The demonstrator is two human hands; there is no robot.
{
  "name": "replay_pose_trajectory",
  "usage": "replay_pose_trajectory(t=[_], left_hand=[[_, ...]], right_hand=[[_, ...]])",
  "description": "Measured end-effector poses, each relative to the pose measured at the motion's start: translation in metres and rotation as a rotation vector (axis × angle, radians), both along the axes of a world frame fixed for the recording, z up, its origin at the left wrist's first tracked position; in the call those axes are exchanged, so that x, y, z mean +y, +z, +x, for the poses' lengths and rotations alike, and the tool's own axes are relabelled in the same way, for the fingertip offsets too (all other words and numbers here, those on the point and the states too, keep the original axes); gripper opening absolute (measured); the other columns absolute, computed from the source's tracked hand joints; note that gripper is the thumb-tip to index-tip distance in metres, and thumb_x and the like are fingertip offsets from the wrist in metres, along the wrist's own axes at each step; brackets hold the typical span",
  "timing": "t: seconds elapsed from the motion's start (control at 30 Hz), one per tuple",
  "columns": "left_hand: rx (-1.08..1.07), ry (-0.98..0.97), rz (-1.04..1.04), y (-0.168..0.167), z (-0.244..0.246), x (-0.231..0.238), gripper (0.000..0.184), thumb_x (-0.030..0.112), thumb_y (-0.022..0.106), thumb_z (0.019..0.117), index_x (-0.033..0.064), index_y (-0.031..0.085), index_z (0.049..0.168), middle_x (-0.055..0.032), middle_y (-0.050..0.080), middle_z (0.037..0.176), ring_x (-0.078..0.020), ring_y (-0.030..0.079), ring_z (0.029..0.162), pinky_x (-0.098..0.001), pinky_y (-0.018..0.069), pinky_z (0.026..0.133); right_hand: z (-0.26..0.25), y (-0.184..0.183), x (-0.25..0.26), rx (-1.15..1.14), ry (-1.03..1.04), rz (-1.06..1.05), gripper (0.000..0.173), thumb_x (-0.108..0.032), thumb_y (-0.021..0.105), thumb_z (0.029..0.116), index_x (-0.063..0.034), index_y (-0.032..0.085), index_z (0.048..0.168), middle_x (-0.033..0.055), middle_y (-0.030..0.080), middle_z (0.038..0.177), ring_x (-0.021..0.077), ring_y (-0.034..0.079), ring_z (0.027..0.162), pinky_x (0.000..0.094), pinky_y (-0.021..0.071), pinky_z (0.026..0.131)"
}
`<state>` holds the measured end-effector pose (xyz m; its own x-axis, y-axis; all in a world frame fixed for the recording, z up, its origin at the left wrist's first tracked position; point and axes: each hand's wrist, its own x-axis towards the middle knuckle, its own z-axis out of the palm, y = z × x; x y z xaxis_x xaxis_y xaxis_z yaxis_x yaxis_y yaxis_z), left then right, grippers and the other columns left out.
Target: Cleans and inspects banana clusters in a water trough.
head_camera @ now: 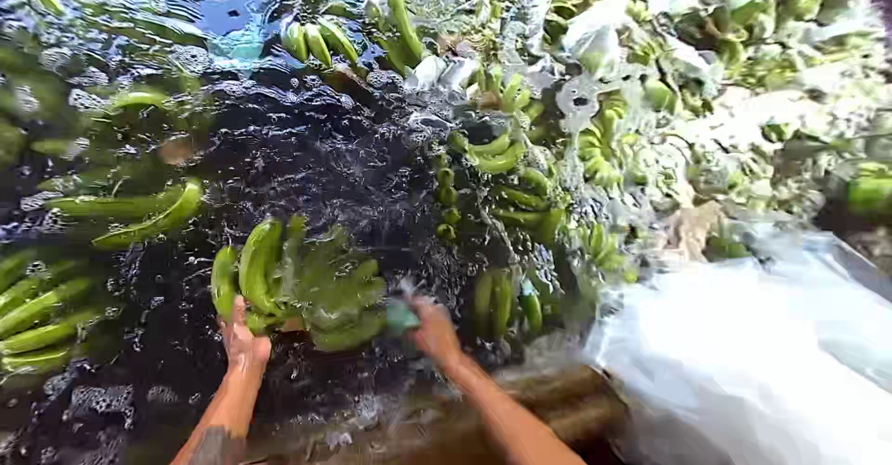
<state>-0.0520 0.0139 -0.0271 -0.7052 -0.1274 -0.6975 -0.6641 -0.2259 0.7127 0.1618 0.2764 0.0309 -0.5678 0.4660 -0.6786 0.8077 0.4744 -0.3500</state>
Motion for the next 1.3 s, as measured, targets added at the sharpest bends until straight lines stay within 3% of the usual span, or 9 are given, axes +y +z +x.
replay_pose_trajectory(t=[0.13, 0.23, 0.3, 0.5, 0.63, 0.8, 0.93, 1.1, 1.3], left_hand=[[-0.198, -0.167, 0.143, 0.009, 0.027, -0.051, 0.047, 0.033, 0.043, 0.1090, 0.0128, 0.037, 0.151, -0.0131, 0.059, 0.135, -0.0244, 0.063, 0.118, -0.0489, 0.0565, 0.095], [-0.391, -0.261, 0.185, 0.022, 0.054, -0.053, 0.042, 0.030, 0.044, 0.1076, 0.0078, 0.044, 0.143, -0.0148, 0.063, 0.126, -0.0262, 0.066, 0.109, -0.0484, 0.0574, 0.089], [-0.429, -0.213, 0.251, 0.036, 0.079, -0.039, 0.039, 0.025, 0.044, 0.1073, 0.0072, 0.044, 0.141, -0.0156, 0.062, 0.125, -0.0272, 0.065, 0.109, -0.0479, 0.0578, 0.089], [-0.476, 0.057, 0.376, 0.080, 0.123, 0.028, 0.040, 0.024, 0.045, 0.1074, 0.0093, 0.042, 0.144, -0.0153, 0.056, 0.136, -0.0287, 0.059, 0.121, -0.0480, 0.0539, 0.097], [-0.427, 0.118, 0.317, 0.087, 0.135, 0.071, 0.045, 0.022, 0.048, 0.1078, 0.0078, 0.038, 0.149, -0.0168, 0.051, 0.142, -0.0288, 0.055, 0.127, -0.0476, 0.0511, 0.102], [-0.428, 0.057, 0.317, 0.079, 0.135, 0.052, 0.041, 0.024, 0.045, 0.1084, 0.0076, 0.042, 0.145, -0.0163, 0.056, 0.136, -0.0286, 0.060, 0.119, -0.0471, 0.0547, 0.095], [-0.400, 0.065, 0.291, 0.078, 0.140, 0.066, 0.046, 0.021, 0.048, 0.1077, 0.0075, 0.037, 0.150, -0.0184, 0.054, 0.139, -0.0294, 0.060, 0.120, -0.0467, 0.0551, 0.096], [-0.359, 0.053, 0.238, 0.081, 0.123, 0.084, 0.050, 0.017, 0.053, 0.1055, 0.0052, 0.035, 0.151, -0.0205, 0.053, 0.139, -0.0313, 0.060, 0.120, -0.0471, 0.0545, 0.096], [-0.302, 0.070, 0.200, 0.072, 0.120, 0.083, 0.055, 0.011, 0.056, 0.1036, 0.0055, 0.032, 0.153, -0.0221, 0.052, 0.140, -0.0325, 0.060, 0.119, -0.0477, 0.0556, 0.094]], right_hand=[[0.029, 0.047, 0.077, -0.339, -0.010, 0.149, 0.088, -0.051, 0.078, 0.0864, -0.0106, 0.043, 0.156, 0.0363, 0.035, 0.155, 0.0568, 0.056, 0.121, 0.0715, 0.0477, 0.097], [0.004, 0.066, 0.043, -0.118, -0.076, 0.107, 0.055, -0.044, 0.043, 0.1087, -0.0004, 0.058, 0.139, 0.0267, 0.064, 0.130, 0.0415, 0.065, 0.117, 0.0594, 0.0496, 0.102], [-0.019, 0.054, 0.003, 0.039, -0.098, -0.007, 0.046, -0.033, 0.037, 0.1109, -0.0006, 0.063, 0.131, 0.0213, 0.072, 0.109, 0.0361, 0.069, 0.104, 0.0565, 0.0525, 0.096], [-0.067, 0.044, -0.038, -0.170, 0.067, 0.039, 0.050, -0.037, 0.030, 0.1130, -0.0032, 0.055, 0.140, 0.0248, 0.068, 0.122, 0.0419, 0.065, 0.118, 0.0593, 0.0509, 0.099], [-0.072, 0.031, -0.046, -0.139, -0.083, 0.045, 0.048, -0.030, 0.028, 0.1133, -0.0004, 0.051, 0.142, 0.0252, 0.068, 0.124, 0.0401, 0.066, 0.118, 0.0566, 0.0515, 0.101], [-0.034, 0.036, -0.020, -0.009, -0.200, -0.450, 0.036, -0.024, 0.034, 0.1126, 0.0017, 0.058, 0.112, 0.0064, 0.054, 0.077, 0.0141, 0.050, 0.060, 0.0314, 0.0455, 0.057], [-0.037, 0.018, -0.030, -0.045, -0.202, -0.233, 0.041, -0.026, 0.035, 0.1119, 0.0035, 0.063, 0.120, 0.0215, 0.068, 0.105, 0.0331, 0.067, 0.099, 0.0521, 0.0526, 0.093], [-0.065, 0.022, -0.021, -0.096, -0.163, -0.149, 0.044, -0.027, 0.034, 0.1126, 0.0031, 0.060, 0.130, 0.0259, 0.065, 0.126, 0.0393, 0.062, 0.122, 0.0572, 0.0478, 0.104], [-0.076, -0.004, -0.025, -0.067, -0.296, -0.269, 0.043, -0.028, 0.031, 0.1138, 0.0022, 0.061, 0.120, 0.0154, 0.062, 0.098, 0.0241, 0.061, 0.083, 0.0412, 0.0513, 0.075]])
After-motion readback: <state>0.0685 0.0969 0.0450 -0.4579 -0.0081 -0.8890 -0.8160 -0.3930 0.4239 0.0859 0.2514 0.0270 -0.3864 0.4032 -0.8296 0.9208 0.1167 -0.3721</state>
